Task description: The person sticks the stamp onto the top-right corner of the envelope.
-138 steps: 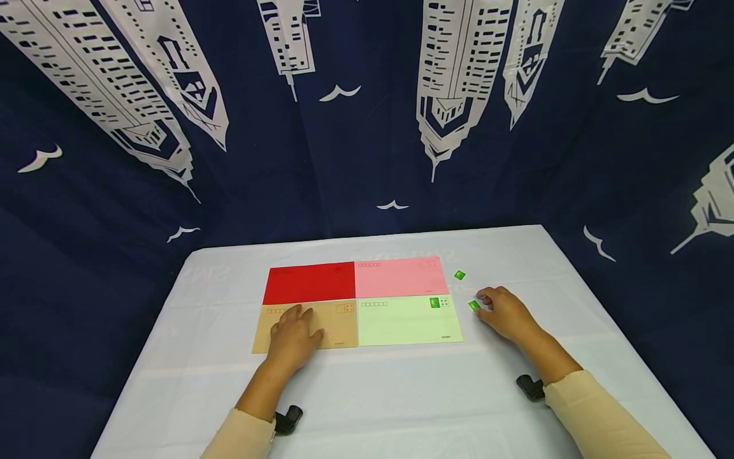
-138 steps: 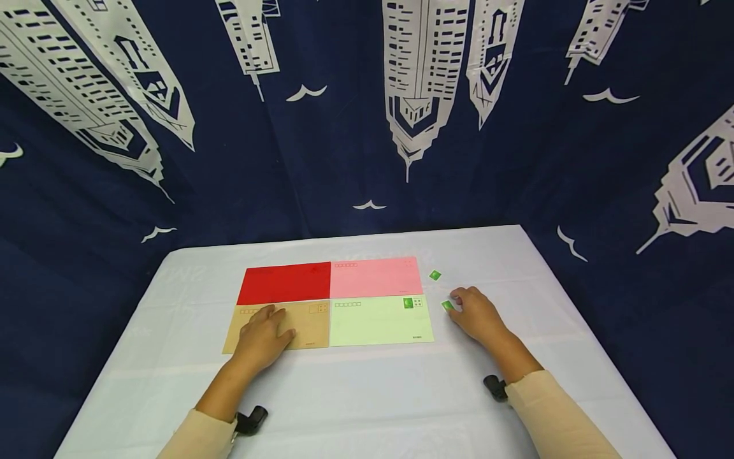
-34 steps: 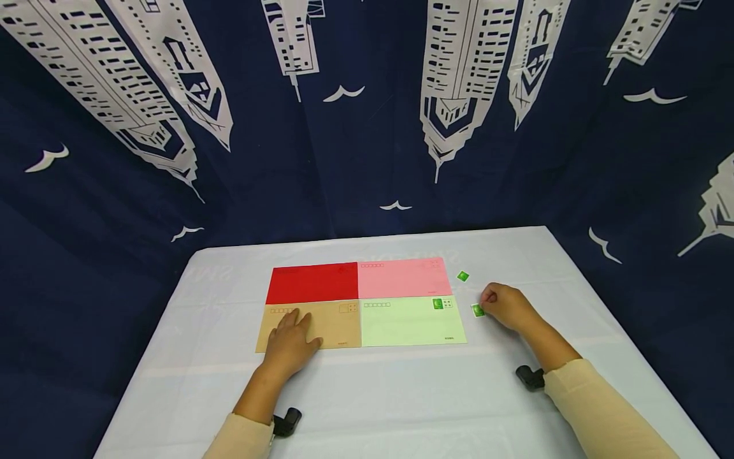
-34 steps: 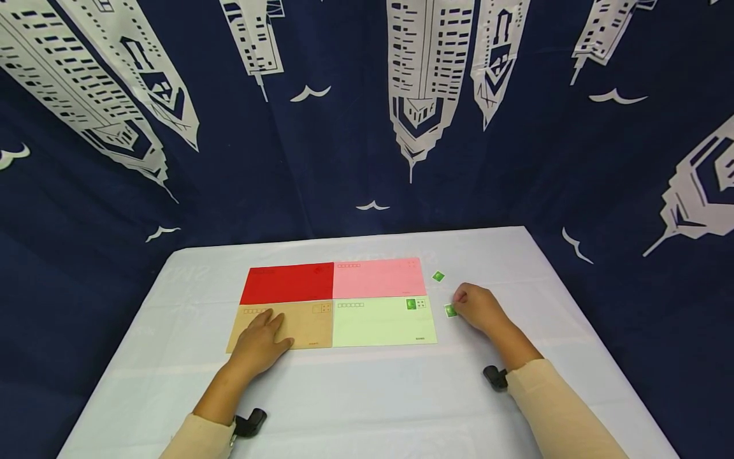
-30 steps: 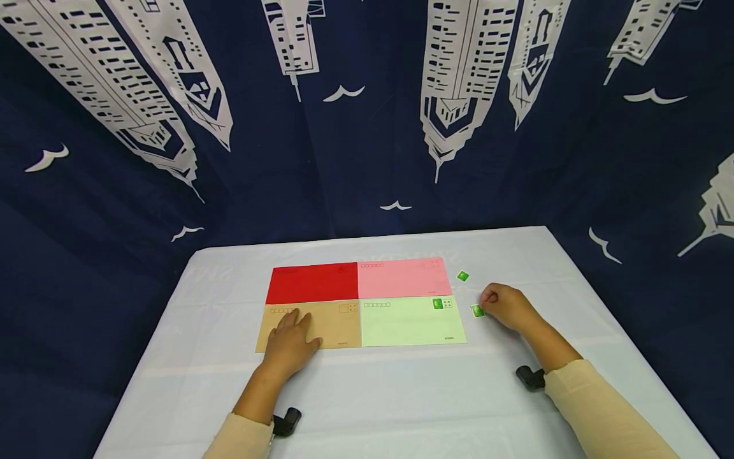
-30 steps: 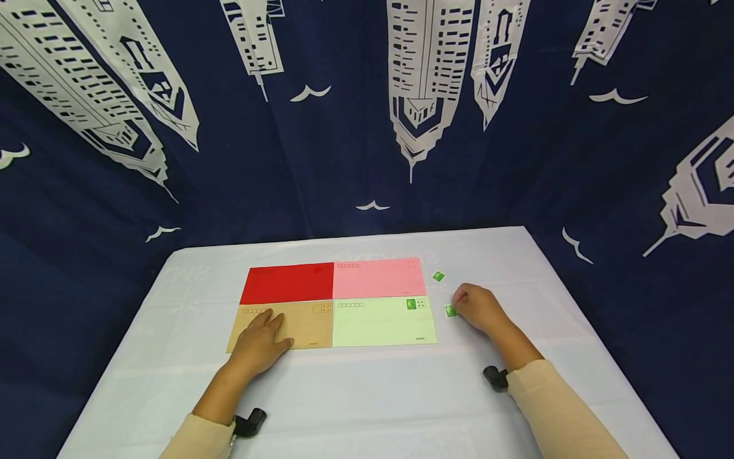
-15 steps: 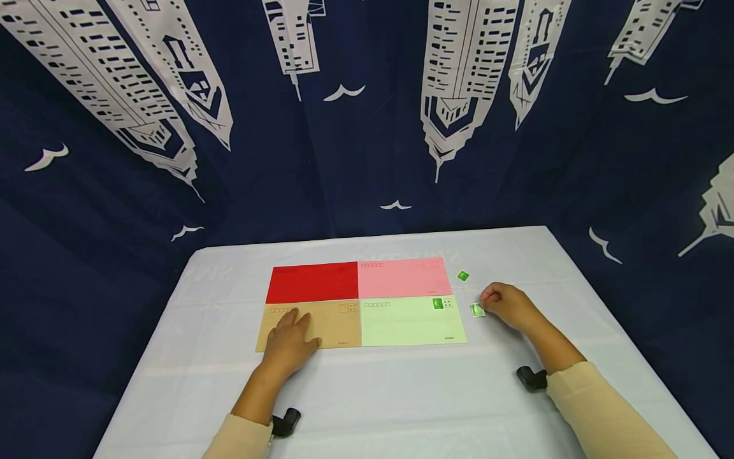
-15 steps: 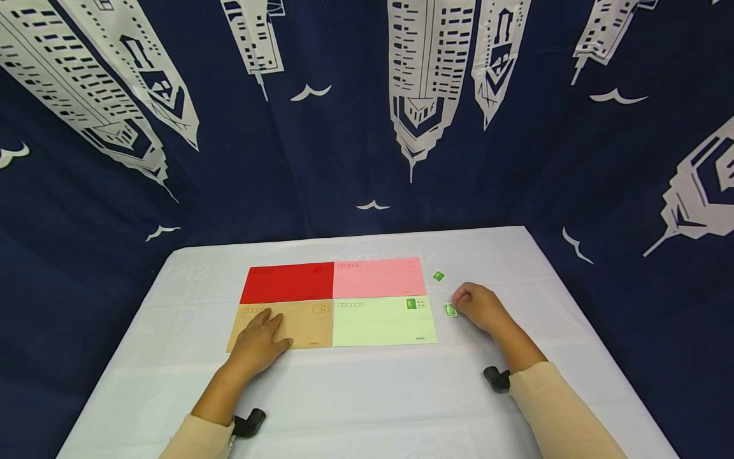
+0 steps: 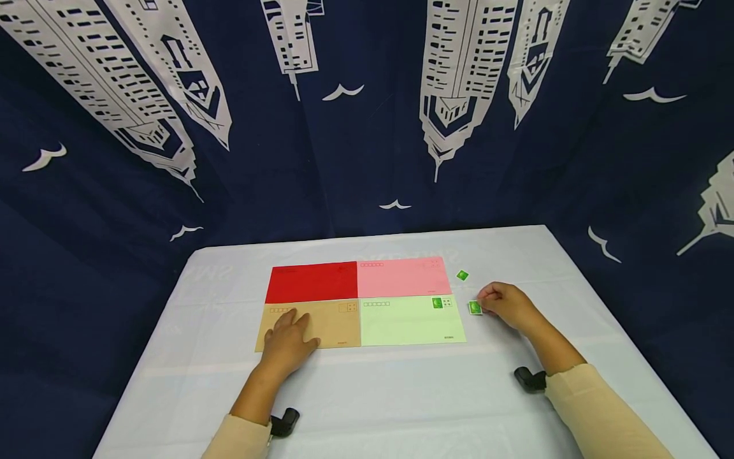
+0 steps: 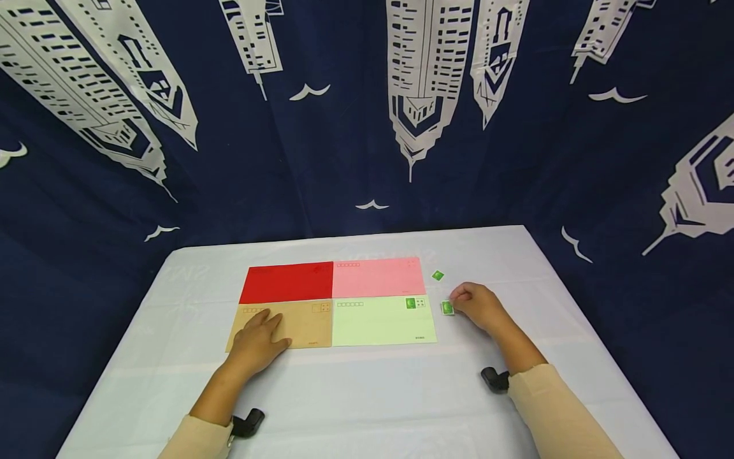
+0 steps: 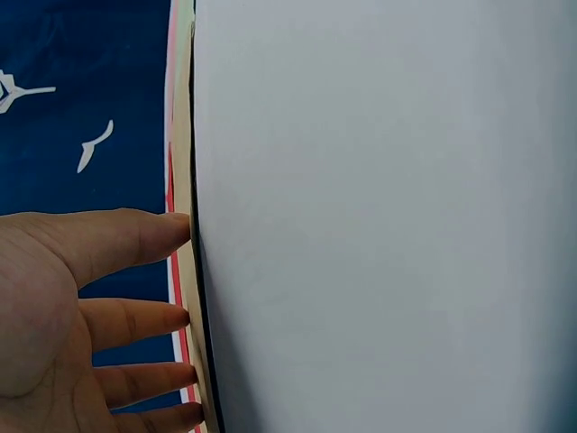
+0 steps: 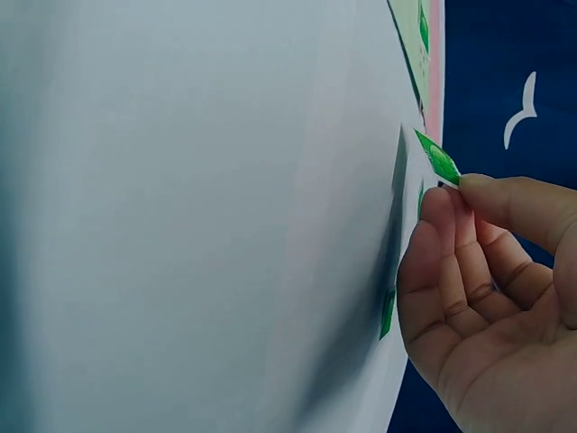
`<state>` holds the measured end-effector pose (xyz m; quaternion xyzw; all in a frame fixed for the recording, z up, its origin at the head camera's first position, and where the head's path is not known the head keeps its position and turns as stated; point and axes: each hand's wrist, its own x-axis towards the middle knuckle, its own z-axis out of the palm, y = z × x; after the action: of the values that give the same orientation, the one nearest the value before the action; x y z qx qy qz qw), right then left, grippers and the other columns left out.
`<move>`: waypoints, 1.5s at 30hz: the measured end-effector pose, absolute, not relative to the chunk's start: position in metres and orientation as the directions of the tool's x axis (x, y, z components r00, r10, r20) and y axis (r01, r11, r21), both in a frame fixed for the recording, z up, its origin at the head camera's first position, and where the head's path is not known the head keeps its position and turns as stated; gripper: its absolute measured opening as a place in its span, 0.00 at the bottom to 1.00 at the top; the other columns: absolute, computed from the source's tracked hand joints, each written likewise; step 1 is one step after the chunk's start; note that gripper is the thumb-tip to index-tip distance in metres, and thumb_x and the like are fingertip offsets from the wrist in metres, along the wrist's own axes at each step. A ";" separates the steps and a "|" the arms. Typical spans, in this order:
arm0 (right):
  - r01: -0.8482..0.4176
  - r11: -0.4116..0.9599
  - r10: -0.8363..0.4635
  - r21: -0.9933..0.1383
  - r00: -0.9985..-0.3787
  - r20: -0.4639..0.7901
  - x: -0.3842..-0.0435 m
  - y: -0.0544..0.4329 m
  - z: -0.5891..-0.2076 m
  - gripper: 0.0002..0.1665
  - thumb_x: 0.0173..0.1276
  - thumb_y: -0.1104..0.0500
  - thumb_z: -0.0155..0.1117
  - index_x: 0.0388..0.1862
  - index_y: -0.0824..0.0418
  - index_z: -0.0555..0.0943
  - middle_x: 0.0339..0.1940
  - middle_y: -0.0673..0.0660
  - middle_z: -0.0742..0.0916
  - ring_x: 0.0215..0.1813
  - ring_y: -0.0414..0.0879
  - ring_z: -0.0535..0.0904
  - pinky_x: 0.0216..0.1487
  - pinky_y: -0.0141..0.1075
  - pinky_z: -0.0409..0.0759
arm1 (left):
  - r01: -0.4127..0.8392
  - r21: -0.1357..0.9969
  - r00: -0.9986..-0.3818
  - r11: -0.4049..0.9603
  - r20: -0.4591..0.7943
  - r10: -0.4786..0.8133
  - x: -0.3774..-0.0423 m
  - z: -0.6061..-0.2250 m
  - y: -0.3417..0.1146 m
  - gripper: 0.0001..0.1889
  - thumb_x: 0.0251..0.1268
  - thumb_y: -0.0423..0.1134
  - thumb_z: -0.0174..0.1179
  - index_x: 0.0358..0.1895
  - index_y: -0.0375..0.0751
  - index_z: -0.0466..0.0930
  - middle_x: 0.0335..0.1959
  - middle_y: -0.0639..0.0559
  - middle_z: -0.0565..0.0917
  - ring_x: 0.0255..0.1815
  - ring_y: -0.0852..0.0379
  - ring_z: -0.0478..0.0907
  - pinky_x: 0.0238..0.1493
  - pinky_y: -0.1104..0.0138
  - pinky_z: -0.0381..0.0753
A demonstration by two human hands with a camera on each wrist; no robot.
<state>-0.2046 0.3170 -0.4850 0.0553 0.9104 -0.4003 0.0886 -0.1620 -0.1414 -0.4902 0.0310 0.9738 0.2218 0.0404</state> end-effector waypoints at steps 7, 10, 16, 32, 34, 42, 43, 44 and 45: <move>0.182 0.646 0.036 -0.741 -0.977 -0.209 -0.204 0.314 -0.481 0.12 0.74 0.59 0.62 0.49 0.67 0.79 0.35 0.56 0.85 0.38 0.45 0.79 0.39 0.33 0.81 | 0.041 0.434 -0.994 0.900 -0.071 0.080 -0.162 -0.490 -0.143 0.33 0.62 0.42 0.67 0.69 0.31 0.73 0.75 0.28 0.65 0.79 0.32 0.58 0.70 0.28 0.57; 0.185 0.636 0.041 -0.749 -0.977 -0.207 -0.204 0.313 -0.481 0.13 0.74 0.59 0.62 0.50 0.67 0.79 0.36 0.56 0.85 0.38 0.45 0.79 0.40 0.33 0.81 | 0.042 0.435 -0.994 0.899 -0.072 0.081 -0.162 -0.490 -0.143 0.33 0.62 0.42 0.67 0.69 0.31 0.73 0.75 0.28 0.65 0.79 0.32 0.58 0.70 0.28 0.57; 0.167 0.597 0.021 -0.784 -0.981 -0.192 -0.203 0.313 -0.480 0.13 0.75 0.58 0.61 0.51 0.67 0.79 0.41 0.58 0.87 0.41 0.45 0.80 0.43 0.33 0.82 | 0.039 0.439 -0.994 0.898 -0.072 0.079 -0.161 -0.490 -0.142 0.33 0.62 0.42 0.67 0.69 0.31 0.73 0.75 0.28 0.65 0.79 0.31 0.57 0.70 0.28 0.57; 0.147 0.478 0.001 -0.866 -0.986 -0.167 -0.200 0.301 -0.471 0.16 0.75 0.58 0.60 0.54 0.69 0.78 0.42 0.58 0.87 0.41 0.40 0.81 0.45 0.30 0.84 | 0.046 0.440 -0.994 0.897 -0.066 0.083 -0.161 -0.491 -0.143 0.33 0.62 0.42 0.67 0.69 0.32 0.73 0.75 0.28 0.65 0.78 0.31 0.58 0.70 0.30 0.58; 0.144 0.470 -0.003 -0.871 -0.986 -0.164 -0.200 0.299 -0.470 0.16 0.75 0.58 0.60 0.54 0.70 0.78 0.43 0.59 0.87 0.42 0.40 0.81 0.46 0.30 0.84 | 0.045 0.440 -0.994 0.897 -0.067 0.083 -0.160 -0.491 -0.143 0.33 0.62 0.42 0.67 0.70 0.32 0.73 0.75 0.28 0.65 0.78 0.31 0.58 0.70 0.29 0.58; 0.139 0.431 -0.011 -0.892 -0.987 -0.159 -0.200 0.293 -0.470 0.15 0.74 0.59 0.61 0.52 0.70 0.77 0.40 0.56 0.86 0.41 0.38 0.81 0.46 0.32 0.85 | 0.038 0.437 -0.994 0.899 -0.079 0.080 -0.159 -0.489 -0.143 0.34 0.63 0.43 0.67 0.70 0.32 0.72 0.75 0.28 0.64 0.78 0.31 0.58 0.70 0.28 0.56; 0.138 0.424 -0.012 -0.895 -0.987 -0.158 -0.200 0.292 -0.470 0.16 0.74 0.59 0.61 0.52 0.70 0.77 0.39 0.55 0.86 0.40 0.38 0.81 0.46 0.32 0.85 | 0.038 0.437 -0.994 0.899 -0.080 0.080 -0.159 -0.489 -0.144 0.34 0.63 0.43 0.67 0.70 0.32 0.72 0.75 0.28 0.64 0.79 0.31 0.57 0.70 0.27 0.56; 0.134 0.418 -0.016 -0.898 -0.988 -0.155 -0.200 0.291 -0.470 0.16 0.74 0.59 0.61 0.52 0.70 0.77 0.39 0.54 0.86 0.40 0.38 0.81 0.46 0.32 0.84 | 0.038 0.437 -0.993 0.899 -0.081 0.081 -0.159 -0.489 -0.144 0.34 0.63 0.43 0.67 0.70 0.31 0.72 0.75 0.28 0.64 0.79 0.31 0.57 0.70 0.27 0.56; 0.127 0.412 -0.022 -0.902 -0.989 -0.150 -0.200 0.290 -0.469 0.16 0.74 0.59 0.62 0.52 0.70 0.77 0.38 0.54 0.86 0.40 0.37 0.81 0.46 0.31 0.84 | 0.037 0.436 -0.993 0.899 -0.081 0.080 -0.159 -0.489 -0.144 0.34 0.63 0.43 0.67 0.70 0.31 0.72 0.75 0.28 0.64 0.79 0.31 0.57 0.70 0.27 0.56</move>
<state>-0.2004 0.2898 -0.4694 0.0315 0.8374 -0.5413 0.0690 -0.1587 -0.1444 -0.4891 0.0302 0.9732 0.2227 0.0485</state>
